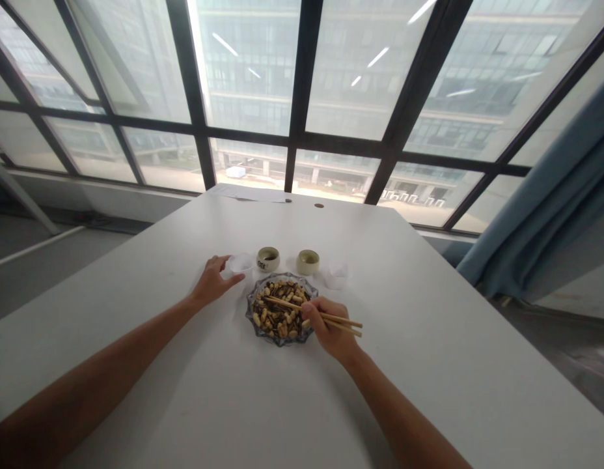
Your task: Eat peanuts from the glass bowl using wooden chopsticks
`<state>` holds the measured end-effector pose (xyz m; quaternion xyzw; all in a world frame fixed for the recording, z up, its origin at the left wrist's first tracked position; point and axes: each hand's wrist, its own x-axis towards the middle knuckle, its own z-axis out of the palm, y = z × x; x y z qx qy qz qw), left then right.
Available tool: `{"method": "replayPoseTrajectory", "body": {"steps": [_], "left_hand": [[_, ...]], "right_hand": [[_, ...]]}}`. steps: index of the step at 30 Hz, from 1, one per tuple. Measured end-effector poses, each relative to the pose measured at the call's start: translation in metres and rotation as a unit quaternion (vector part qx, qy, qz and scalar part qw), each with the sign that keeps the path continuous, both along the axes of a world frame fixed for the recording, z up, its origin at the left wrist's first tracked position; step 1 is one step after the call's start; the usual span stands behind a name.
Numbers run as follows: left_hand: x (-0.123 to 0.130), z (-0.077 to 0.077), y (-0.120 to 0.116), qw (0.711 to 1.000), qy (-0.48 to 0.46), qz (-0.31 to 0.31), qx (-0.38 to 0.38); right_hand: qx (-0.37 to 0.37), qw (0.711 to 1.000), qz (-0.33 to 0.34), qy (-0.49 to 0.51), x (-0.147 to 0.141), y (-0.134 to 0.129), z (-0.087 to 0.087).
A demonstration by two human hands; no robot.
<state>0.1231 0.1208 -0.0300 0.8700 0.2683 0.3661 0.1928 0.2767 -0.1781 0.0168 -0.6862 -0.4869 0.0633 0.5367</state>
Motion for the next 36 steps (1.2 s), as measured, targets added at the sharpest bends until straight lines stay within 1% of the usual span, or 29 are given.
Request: {"method": "replayPoseTrajectory", "body": {"steps": [4,12,17,20,23,27,32,36], "left_hand": [[0.0,-0.002,0.001,1.0,-0.026,-0.01,-0.009],[0.002,-0.005,0.001,0.997,-0.047,-0.029,-0.059],[0.003,-0.004,0.0,0.994,-0.049,-0.039,-0.09],[0.003,-0.004,0.0,0.992,-0.055,-0.042,-0.103],[0.003,-0.003,-0.001,0.991,-0.055,-0.044,-0.114],[0.002,-0.001,-0.002,0.99,-0.053,-0.046,-0.124],[0.002,0.0,-0.003,0.989,-0.048,-0.049,-0.13],[0.002,0.001,-0.003,0.989,-0.047,-0.051,-0.132]], "right_hand": [[-0.013,1.0,0.003,-0.027,-0.004,0.001,0.005],[-0.013,0.993,0.011,-0.12,-0.008,-0.002,0.011],[-0.009,0.994,0.005,-0.113,-0.008,-0.003,0.007],[-0.013,0.997,0.0,-0.071,-0.005,-0.003,0.001],[-0.009,1.0,-0.009,-0.004,-0.002,-0.002,-0.004],[0.019,0.995,-0.032,0.09,0.001,0.001,-0.004],[0.082,0.972,-0.067,0.211,0.006,0.007,0.0],[0.104,0.951,-0.084,0.277,0.012,0.01,0.001]]}}
